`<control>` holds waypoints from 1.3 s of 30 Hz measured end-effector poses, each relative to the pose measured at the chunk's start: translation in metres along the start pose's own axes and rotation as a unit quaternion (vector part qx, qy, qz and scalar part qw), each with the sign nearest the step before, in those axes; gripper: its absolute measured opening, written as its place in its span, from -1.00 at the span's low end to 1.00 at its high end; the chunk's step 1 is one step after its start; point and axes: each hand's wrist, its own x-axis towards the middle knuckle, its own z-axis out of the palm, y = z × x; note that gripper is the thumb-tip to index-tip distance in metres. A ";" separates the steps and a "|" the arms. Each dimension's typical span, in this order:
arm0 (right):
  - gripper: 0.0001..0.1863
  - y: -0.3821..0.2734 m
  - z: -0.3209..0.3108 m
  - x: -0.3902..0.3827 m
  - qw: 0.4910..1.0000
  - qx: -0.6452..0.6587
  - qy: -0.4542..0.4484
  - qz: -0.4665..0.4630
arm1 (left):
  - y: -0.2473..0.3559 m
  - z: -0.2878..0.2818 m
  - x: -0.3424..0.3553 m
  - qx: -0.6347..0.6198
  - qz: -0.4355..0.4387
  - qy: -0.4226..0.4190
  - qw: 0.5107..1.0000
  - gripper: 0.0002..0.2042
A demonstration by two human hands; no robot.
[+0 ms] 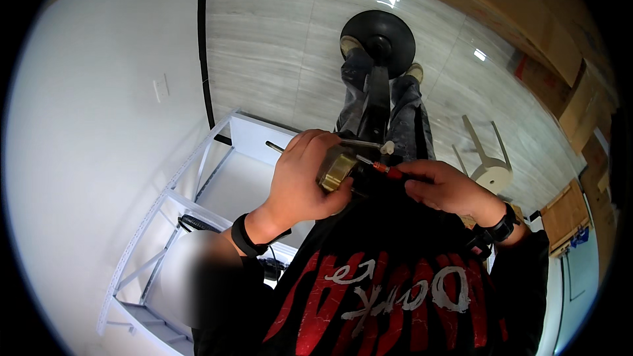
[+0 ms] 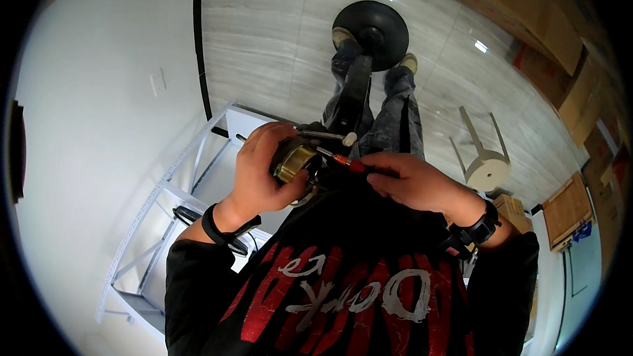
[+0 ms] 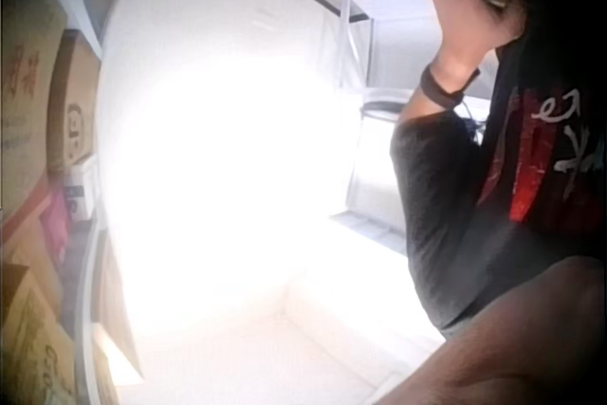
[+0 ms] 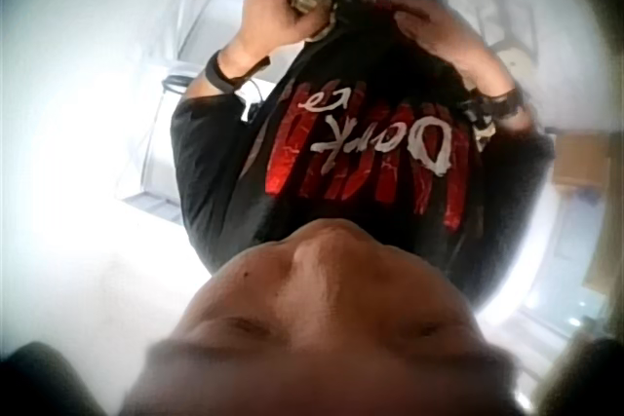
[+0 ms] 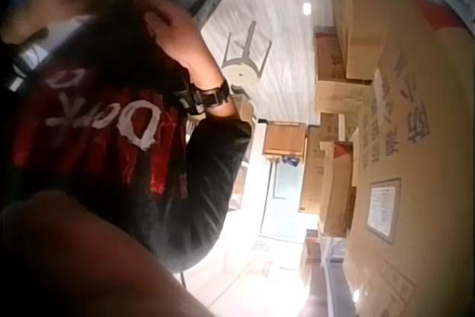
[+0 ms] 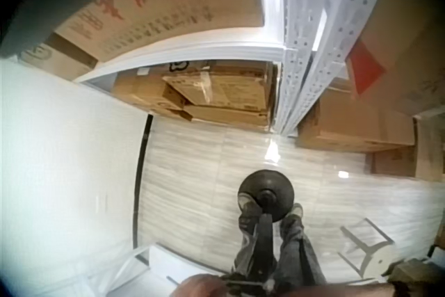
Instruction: The person uses a screwdriver to loosen and tighten screws on a brass-colored electrical component, likely a fan motor. They repeatedly adjust the component, remove and reinsert a small white plastic piece, and manipulate wires while working in a storage room.
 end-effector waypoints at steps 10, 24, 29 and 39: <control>-0.69 0.003 -0.002 0.010 0.949 0.281 -0.078 0.119 | 0.001 -0.001 0.000 0.008 -0.007 0.004 1.000 -0.50; -0.66 -0.030 -0.009 0.013 0.933 0.268 -0.134 0.198 | 0.000 0.001 -0.001 0.001 -0.008 0.008 1.000 -0.48; -0.64 -0.032 -0.012 0.015 0.922 0.283 -0.164 0.207 | -0.001 0.000 -0.002 -0.007 -0.001 0.007 1.000 -0.47; -0.68 -0.042 -0.005 0.022 0.980 0.049 -0.083 0.174 | -0.002 0.000 0.002 -0.014 -0.003 0.011 1.000 -0.50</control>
